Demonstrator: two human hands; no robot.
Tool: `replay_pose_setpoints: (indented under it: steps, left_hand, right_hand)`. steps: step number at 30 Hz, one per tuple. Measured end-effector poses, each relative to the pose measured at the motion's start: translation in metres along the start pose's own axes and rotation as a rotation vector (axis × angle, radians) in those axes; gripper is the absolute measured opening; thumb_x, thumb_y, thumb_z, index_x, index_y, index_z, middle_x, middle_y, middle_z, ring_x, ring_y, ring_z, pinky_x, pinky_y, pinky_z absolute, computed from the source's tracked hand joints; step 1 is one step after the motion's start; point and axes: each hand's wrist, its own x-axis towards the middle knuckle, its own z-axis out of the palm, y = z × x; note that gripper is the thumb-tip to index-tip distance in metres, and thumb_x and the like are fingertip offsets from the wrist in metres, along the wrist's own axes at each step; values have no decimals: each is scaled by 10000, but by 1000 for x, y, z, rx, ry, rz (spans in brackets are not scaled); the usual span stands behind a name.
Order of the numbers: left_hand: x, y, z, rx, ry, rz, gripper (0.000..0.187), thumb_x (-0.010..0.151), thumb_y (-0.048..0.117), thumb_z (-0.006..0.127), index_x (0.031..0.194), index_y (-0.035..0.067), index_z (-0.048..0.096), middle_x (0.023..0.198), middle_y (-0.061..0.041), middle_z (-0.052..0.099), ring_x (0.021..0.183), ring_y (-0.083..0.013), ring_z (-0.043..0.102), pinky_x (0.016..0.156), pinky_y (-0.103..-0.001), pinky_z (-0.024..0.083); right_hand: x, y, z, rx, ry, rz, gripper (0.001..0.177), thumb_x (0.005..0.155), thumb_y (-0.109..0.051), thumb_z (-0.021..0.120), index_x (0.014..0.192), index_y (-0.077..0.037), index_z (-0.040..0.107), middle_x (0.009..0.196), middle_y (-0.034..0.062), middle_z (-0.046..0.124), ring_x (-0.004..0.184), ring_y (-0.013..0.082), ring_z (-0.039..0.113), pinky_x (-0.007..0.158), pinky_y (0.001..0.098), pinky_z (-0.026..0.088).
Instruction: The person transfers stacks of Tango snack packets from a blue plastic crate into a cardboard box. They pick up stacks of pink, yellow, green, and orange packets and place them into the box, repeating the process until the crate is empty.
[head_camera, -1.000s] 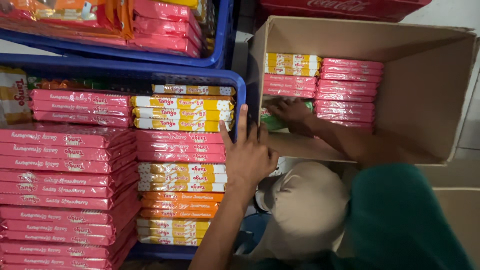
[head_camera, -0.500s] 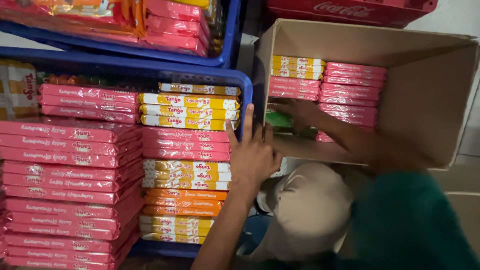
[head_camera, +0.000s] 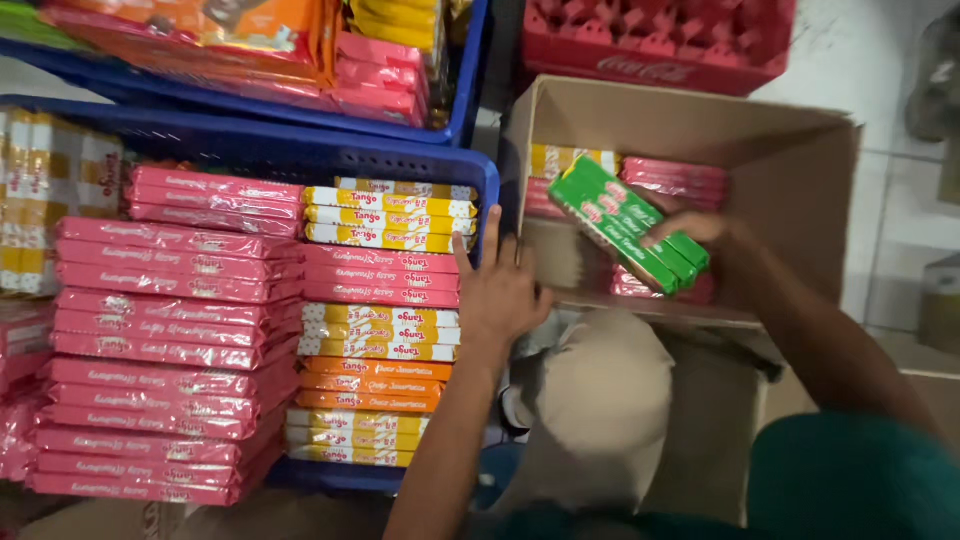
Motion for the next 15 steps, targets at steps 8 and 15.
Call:
replay_pose_setpoints:
  steps: [8,15]
  left_hand:
    - [-4,-12,15,-237,364,74,577,742,393,651,1213,59,658,1217,-176,624,1408,-404,486,1109,-677,354]
    - [-11,-6,-125,-1259,397,-600,806,866,380,788,1504,72,403,1279,-264,544,1136,-442,674,920,-469,579]
  right_hand:
    - [-81,-38,30,445,91,-465,1110,587,37,686,1636,-157,378,1337,204,620,1126,363,647,921,542,546]
    - [-78,-103,108,367,105,-775,1214,516,70,789,1634,-149,368,1460,148,572,1210,269,608,987,454,544]
